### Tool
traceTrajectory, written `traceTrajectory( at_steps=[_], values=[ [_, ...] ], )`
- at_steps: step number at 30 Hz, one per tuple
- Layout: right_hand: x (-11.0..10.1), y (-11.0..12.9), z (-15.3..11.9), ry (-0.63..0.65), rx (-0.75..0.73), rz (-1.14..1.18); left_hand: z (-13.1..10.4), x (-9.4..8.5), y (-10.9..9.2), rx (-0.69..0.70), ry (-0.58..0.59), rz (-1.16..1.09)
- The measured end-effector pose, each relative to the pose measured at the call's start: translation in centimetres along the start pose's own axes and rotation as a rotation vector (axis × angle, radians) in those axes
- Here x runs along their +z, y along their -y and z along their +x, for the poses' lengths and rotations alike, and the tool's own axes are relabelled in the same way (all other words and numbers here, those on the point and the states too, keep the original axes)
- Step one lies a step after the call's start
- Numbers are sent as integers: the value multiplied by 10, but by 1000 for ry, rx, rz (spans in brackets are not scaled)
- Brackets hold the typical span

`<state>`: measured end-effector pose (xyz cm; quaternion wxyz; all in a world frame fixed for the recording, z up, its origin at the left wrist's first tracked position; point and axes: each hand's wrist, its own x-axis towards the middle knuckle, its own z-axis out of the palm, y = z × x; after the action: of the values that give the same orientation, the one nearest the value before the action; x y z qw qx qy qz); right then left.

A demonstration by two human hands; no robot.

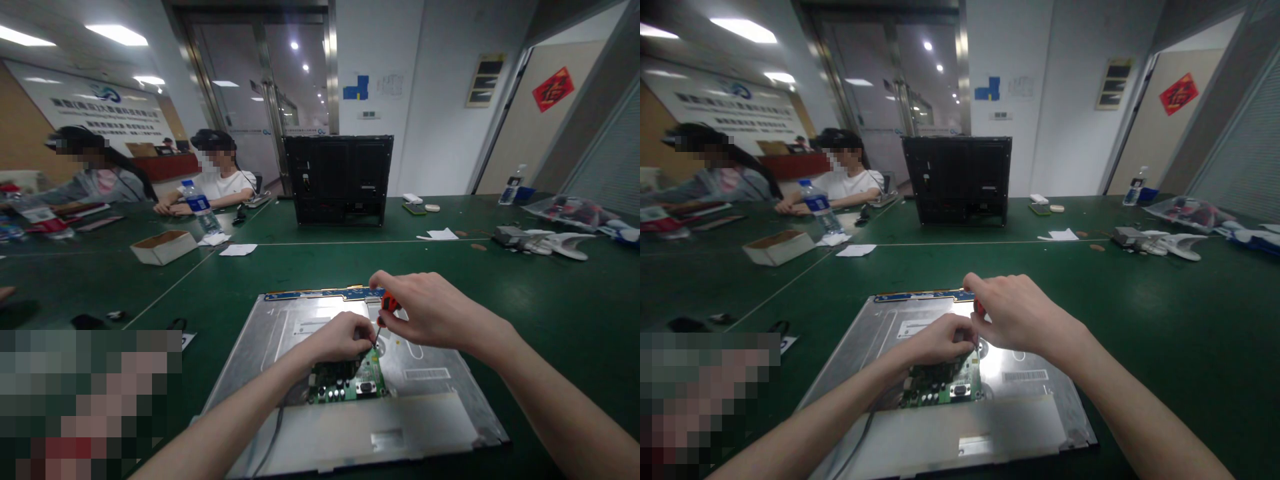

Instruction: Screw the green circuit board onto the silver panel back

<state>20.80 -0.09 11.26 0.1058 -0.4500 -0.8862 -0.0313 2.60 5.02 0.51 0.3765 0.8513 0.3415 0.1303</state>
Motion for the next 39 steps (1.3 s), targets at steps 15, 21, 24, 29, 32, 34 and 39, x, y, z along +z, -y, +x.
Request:
traceTrajectory(
  at_steps=[15, 21, 24, 29, 32, 34, 39],
  values=[
    [-4, 1, 0, 14, -12, 18, 0, 0, -1, 16, -2, -10],
    [-2, -1, 0, 24, 26, -36, 0, 0, 0, 31, -5, -7],
    [0, -1, -1, 15, 4, -13, 0, 0, 0, 11, 3, -9],
    [-2, 0, -1, 9, -15, -19, 1, 0, 2, 23, 9, -22],
    [-2, 0, 0, 17, 16, -60, 1, 1, 3, 25, 6, -15],
    [-2, 0, 0, 19, 15, -54, 1, 1, 2, 19, 0, -10],
    [-2, 0, -2, 14, -25, 24, 0, 0, 0, 19, 6, -15]
  ],
)
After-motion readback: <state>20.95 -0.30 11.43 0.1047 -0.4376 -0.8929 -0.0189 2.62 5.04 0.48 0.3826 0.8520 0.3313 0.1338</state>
